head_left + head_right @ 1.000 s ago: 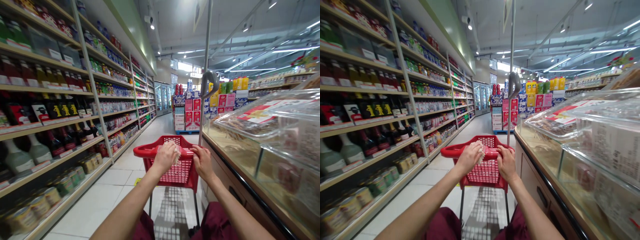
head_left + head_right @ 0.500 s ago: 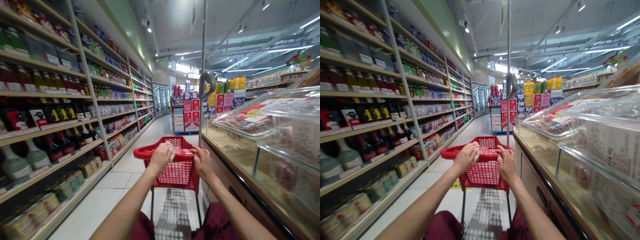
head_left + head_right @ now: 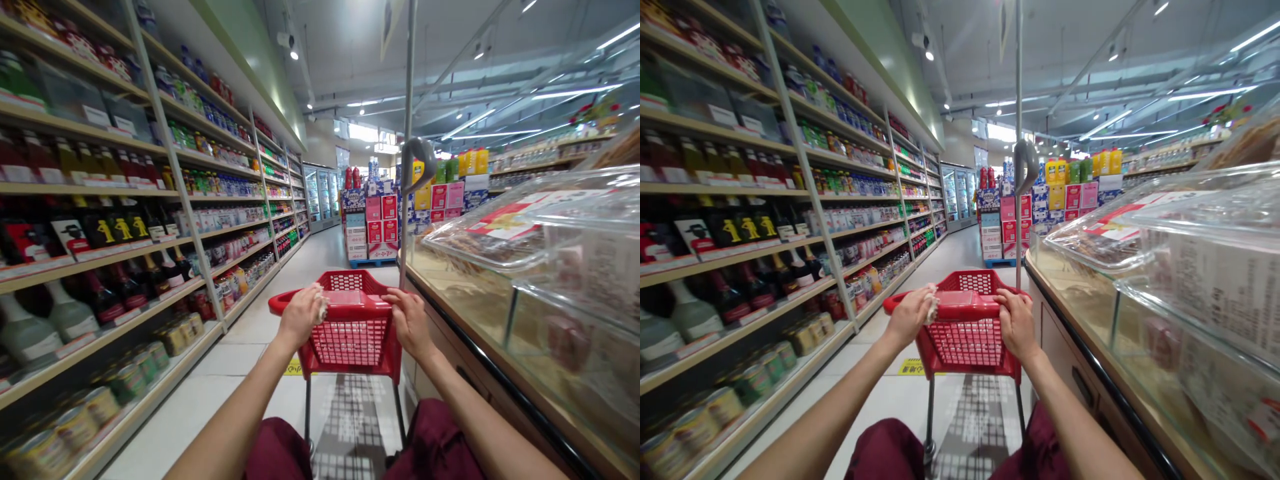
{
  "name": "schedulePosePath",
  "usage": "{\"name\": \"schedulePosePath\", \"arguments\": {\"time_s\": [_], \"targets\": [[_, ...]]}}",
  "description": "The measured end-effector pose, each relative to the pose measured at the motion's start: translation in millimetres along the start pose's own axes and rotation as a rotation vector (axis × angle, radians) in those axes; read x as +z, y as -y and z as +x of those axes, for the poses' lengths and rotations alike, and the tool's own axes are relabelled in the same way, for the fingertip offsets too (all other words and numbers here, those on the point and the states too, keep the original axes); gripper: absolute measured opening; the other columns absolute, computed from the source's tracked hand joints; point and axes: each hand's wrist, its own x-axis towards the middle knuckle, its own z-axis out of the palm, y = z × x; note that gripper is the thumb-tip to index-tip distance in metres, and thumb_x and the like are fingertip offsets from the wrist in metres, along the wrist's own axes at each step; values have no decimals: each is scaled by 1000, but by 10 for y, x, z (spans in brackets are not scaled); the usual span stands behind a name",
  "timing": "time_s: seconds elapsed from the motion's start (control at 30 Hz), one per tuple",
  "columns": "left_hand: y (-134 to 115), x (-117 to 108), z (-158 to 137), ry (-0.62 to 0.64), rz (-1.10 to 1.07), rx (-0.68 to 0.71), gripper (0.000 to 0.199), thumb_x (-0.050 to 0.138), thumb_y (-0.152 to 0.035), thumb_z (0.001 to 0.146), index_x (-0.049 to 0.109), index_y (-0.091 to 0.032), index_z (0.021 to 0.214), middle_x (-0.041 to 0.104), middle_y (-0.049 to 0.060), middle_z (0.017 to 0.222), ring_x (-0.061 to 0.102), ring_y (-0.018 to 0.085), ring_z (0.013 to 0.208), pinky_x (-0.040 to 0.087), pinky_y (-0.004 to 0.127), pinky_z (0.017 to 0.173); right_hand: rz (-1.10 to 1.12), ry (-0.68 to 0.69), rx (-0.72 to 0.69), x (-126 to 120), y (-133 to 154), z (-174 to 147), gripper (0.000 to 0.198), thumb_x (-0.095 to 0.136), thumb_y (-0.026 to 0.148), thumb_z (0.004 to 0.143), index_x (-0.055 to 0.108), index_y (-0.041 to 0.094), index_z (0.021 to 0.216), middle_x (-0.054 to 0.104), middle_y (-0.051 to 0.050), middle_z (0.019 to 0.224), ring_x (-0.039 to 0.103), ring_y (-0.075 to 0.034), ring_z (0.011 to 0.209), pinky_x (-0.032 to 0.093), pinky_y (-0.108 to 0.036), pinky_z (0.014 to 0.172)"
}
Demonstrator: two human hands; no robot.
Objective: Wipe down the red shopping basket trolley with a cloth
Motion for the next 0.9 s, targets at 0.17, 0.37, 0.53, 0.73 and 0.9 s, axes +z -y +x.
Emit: {"name": "schedulePosePath", "arguments": {"time_s": [0.17,0.37,0.53,0.73,0.9], "targets": [[-174,86,47,30,12,85,28,40,-26,84,56,-15,104,58,10,114,48,20,112,39,41,98,18,-16,22,21,7,-1,26,33,22,81,50,21,100,67,-2,88,56,-18,90,28,-39,88],[-23,-42,-26,28,2,145,28,39,-27,85,55,-18,107,59,6,114,50,17,110,41,36,98,15,-7,18,-23,-26,7,24,33,22,81,51,21,96,67,-1,90,56,-18,91,28,-38,88],[455,-202,-208,-82,110,-99,30,35,-29,86,58,-17,99,64,8,99,57,20,96,47,41,88,32,-27,23,12,-10,-6,23,33,22,82,50,21,98,67,-1,87,57,-18,89,29,-38,87],[77,-11,-79,-30,7,47,30,36,-28,86,56,-15,104,59,8,112,51,17,108,41,34,96,28,-13,23,-6,-59,2,23,34,24,82,51,21,96,68,-2,87,57,-18,89,30,-38,87],[410,-249,-191,-38,90,-103,32,33,-31,86,59,-15,99,64,8,100,57,19,97,46,37,89,31,-7,39,-69,-96,11,23,33,25,82,50,22,97,68,-2,85,57,-19,89,30,-39,86]]}}
